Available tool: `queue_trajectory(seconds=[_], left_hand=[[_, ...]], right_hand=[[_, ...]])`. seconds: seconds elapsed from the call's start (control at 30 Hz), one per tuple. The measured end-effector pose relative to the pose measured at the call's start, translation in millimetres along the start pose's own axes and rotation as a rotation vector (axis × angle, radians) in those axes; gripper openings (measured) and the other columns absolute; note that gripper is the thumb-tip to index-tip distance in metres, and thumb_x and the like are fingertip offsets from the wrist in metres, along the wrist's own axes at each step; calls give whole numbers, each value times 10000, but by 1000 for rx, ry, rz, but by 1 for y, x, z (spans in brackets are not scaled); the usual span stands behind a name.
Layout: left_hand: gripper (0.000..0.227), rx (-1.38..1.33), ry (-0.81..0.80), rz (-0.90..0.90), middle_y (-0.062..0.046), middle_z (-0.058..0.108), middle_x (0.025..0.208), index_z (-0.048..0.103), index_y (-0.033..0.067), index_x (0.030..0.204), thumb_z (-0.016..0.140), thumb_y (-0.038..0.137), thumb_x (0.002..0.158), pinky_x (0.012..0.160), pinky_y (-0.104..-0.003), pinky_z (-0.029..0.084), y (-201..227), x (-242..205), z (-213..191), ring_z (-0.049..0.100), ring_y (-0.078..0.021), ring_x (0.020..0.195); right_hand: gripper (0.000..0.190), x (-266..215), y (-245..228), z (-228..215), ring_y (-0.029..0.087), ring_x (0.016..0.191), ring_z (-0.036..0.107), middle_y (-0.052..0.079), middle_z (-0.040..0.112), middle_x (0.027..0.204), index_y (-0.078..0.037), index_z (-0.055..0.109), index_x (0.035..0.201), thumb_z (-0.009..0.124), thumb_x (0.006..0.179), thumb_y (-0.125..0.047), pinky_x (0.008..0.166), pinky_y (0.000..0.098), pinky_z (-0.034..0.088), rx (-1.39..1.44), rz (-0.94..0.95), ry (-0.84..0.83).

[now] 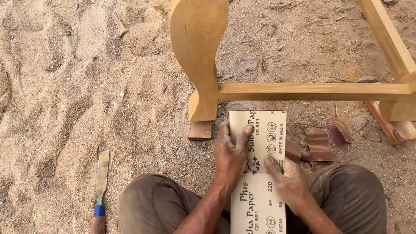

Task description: The person is folding and tearing sandpaper into smaller, usable pieces for woodworking.

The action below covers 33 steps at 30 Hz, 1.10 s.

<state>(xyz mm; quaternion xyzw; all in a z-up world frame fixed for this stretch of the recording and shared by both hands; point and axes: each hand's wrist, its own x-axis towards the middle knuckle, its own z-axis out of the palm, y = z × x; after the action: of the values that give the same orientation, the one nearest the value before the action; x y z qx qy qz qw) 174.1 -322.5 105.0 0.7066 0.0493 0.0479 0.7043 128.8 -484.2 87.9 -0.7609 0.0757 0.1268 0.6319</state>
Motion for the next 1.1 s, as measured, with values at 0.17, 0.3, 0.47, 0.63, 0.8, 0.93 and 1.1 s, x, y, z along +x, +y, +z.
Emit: queue_trajectory(seconds=[0.17, 0.3, 0.47, 0.63, 0.8, 0.93, 1.1], left_hand=[[376, -87, -11, -23, -147, 695, 945, 516, 10, 1253, 596, 279, 1003, 569, -291, 646, 20, -6, -4, 719, -160, 707], [376, -51, -51, -46, -121, 674, 933, 518, 35, 1248, 576, 307, 995, 554, -293, 650, 19, -6, -3, 709, -161, 675], [376, -196, -63, -62, -98, 692, 938, 518, 35, 1201, 576, 357, 1016, 633, -264, 657, 19, -7, -6, 723, -126, 758], [355, -24, -59, 84, -117, 657, 999, 551, 46, 1202, 634, 349, 1034, 674, -271, 647, 14, -6, -3, 714, -131, 844], [449, -79, -98, -87, -95, 740, 886, 563, 34, 1065, 854, 263, 812, 589, -279, 679, 22, -6, -3, 764, -145, 710], [401, -185, -108, -135, -92, 755, 884, 621, 26, 1045, 861, 248, 812, 603, -272, 665, 12, -3, -2, 755, -131, 726], [377, -262, -111, -201, -92, 755, 871, 646, 25, 1087, 820, 250, 839, 597, -276, 656, 4, -1, 0, 744, -128, 709]], right_hand=[[475, 6, -37, -9, 142, 907, 706, 90, 760, 1044, -29, 659, 1201, 522, 996, -435, 791, 292, 598, 266, -77, 0], [390, 20, -52, -17, 171, 981, 699, 106, 735, 1109, 1, 650, 1216, 571, 1031, -333, 848, 330, 605, 735, -156, -38], [326, 27, -48, -21, 172, 965, 710, 98, 746, 1093, -9, 681, 1211, 632, 992, -245, 831, 330, 617, 831, -54, -36], [267, 29, -39, -22, 155, 926, 722, 94, 756, 1053, -10, 703, 1175, 655, 986, -192, 799, 304, 624, 825, -61, 15], [175, 34, -21, -18, 128, 849, 719, 93, 752, 985, 7, 717, 1098, 670, 1005, -134, 740, 261, 620, 828, -160, 71], [159, 33, -22, -15, 120, 826, 714, 85, 750, 968, 7, 718, 1079, 680, 1005, -129, 717, 252, 614, 834, -166, 97], [161, 34, -21, -19, 124, 808, 717, 80, 748, 954, 8, 717, 1069, 696, 989, -129, 718, 267, 624, 839, -150, 103]])
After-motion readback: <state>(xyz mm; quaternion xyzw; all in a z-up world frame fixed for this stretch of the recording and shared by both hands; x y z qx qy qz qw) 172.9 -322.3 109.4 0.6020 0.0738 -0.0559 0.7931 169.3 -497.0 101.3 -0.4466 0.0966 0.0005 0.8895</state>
